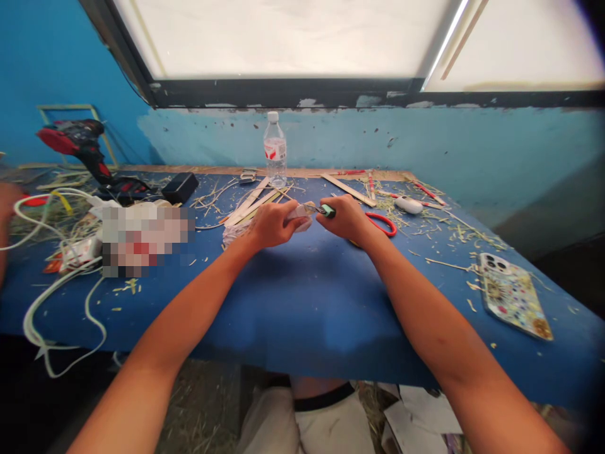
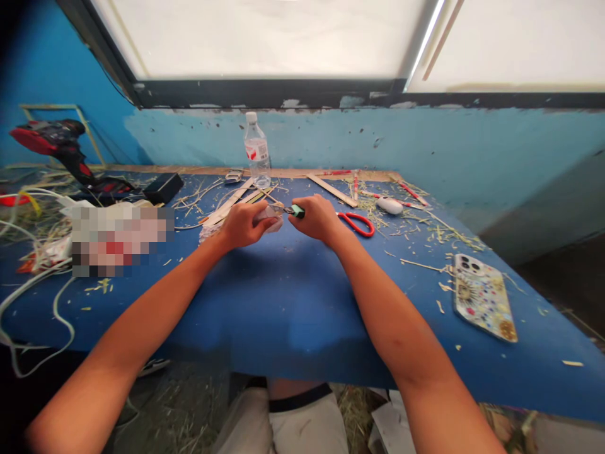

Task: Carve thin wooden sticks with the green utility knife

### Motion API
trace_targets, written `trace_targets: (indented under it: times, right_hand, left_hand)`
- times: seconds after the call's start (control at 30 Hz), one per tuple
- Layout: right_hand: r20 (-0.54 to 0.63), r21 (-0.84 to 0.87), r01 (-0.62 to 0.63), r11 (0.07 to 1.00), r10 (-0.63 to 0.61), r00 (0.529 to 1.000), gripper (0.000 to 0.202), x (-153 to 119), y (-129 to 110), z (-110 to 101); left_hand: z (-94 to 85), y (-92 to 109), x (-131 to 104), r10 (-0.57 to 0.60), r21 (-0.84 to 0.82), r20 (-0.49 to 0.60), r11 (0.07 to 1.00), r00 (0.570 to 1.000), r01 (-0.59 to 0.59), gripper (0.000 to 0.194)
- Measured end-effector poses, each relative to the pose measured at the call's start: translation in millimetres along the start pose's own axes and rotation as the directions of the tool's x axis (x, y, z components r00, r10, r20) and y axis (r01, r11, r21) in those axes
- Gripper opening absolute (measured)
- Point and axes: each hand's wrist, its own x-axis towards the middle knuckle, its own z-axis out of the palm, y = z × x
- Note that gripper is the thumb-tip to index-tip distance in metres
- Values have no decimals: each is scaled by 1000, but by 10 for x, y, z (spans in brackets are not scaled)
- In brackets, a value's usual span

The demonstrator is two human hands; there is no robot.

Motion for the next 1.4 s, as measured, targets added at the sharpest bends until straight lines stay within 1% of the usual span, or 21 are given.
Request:
trace_targets:
  times: [0.5,0.77,1.17,1.4]
  right_hand:
    - [-2,40,6,999,-6,1000,23,-5,-34,-19]
    - [5,43,-8,999,8,1000,19,-4,-38,-11]
    - [-23,60,9,998,-8,1000,22,9,-8,36]
    - [-19,52,-3,999,4,1000,21,5,-10,34]
  left_hand:
    - [1,0,-1,11,7,-18,1000,1000,-10,38]
    - [-10,6,-2,1,14,-3,1000,1000,-1,37]
    - [1,1,3,-4,7,-12,1000,1000,4,37]
    - [-9,6,0,-9,22,-11,1000,1000,9,38]
